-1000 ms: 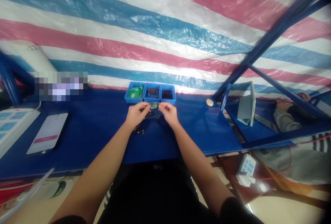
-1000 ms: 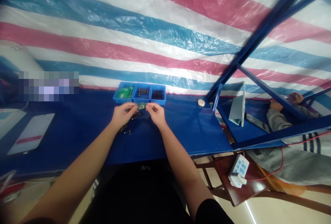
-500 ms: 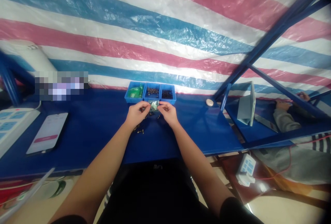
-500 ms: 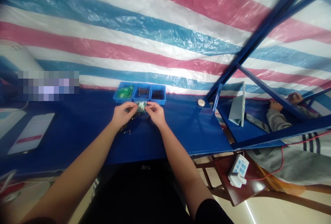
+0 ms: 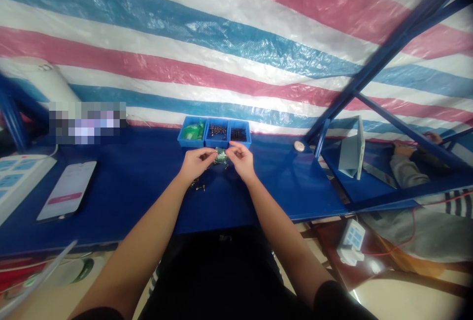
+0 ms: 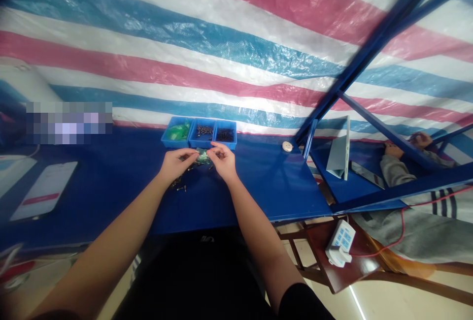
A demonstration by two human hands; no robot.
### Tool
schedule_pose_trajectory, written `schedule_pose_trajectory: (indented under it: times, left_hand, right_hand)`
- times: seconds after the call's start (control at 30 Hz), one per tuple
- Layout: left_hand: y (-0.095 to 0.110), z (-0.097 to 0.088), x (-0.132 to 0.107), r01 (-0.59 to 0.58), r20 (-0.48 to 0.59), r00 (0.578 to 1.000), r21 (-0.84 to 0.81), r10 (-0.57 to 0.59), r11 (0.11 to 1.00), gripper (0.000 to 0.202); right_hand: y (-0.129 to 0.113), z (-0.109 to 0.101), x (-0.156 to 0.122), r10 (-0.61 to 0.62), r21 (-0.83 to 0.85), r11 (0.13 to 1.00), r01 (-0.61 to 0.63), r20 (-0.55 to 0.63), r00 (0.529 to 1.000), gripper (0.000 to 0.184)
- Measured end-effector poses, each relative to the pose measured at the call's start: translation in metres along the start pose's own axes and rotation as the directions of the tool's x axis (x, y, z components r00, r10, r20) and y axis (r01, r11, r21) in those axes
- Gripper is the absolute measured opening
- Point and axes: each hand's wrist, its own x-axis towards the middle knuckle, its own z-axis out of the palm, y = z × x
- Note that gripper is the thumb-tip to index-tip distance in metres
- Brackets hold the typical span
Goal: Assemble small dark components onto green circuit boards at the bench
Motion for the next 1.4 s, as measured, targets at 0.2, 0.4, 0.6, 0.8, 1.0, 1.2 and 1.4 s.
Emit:
schedule_pose_trajectory:
  times: [0.2,0.4,0.6,0.8,1.0,1.2,1.4]
  left_hand:
    - [-0.0055,0.0028,0.0020,0.065,-0.092,0.993,-0.123,-0.077,0.990,0.029]
    - [-0.0048,0.0004,0.0027,0.013,-0.054,0.998,-0.017,-0.014,1.000,0.028]
    - [-0.0054,0.0000,0.0024,0.005,-0.077,0.997,0.042,-0.001,0.999,0.027]
    - [0.0008,-0.0001,-0.0005,0.059,0.003,0.998,-0.106,-0.059,0.993,0.030]
    - [0.0032,-0.0036,0.0001,0.015,-0.040,0.999,-0.074,-0.018,0.997,0.029]
    - [0.0005,-0.0012,0.0004,-0.011,-0.067,0.998,-0.026,0.009,1.000,0.023]
    - [-0.0001,0.0007,0.0006,0.018,-0.084,0.996,0.020,-0.017,1.000,0.025]
  right_hand:
    - [0.0056,-0.0004,0.0013,0.092,-0.032,0.995,-0.091,0.035,0.995,0.044]
    - [0.0070,-0.0036,0.0024,0.043,-0.052,0.998,-0.043,-0.001,0.999,0.036]
    - [0.0052,-0.0051,0.0027,-0.028,-0.149,0.989,0.023,-0.030,0.999,0.029]
    - [0.0001,-0.0042,0.0014,0.034,-0.053,0.998,-0.032,0.026,0.999,0.035]
    - [-0.0003,-0.0043,0.0003,0.032,-0.069,0.997,-0.031,0.018,0.999,0.033]
    - [0.0048,-0.0033,0.0014,0.038,-0.059,0.998,-0.036,0.023,0.999,0.043]
    - [0.0066,-0.0042,0.0032,0.067,-0.049,0.997,-0.067,0.000,0.998,0.049]
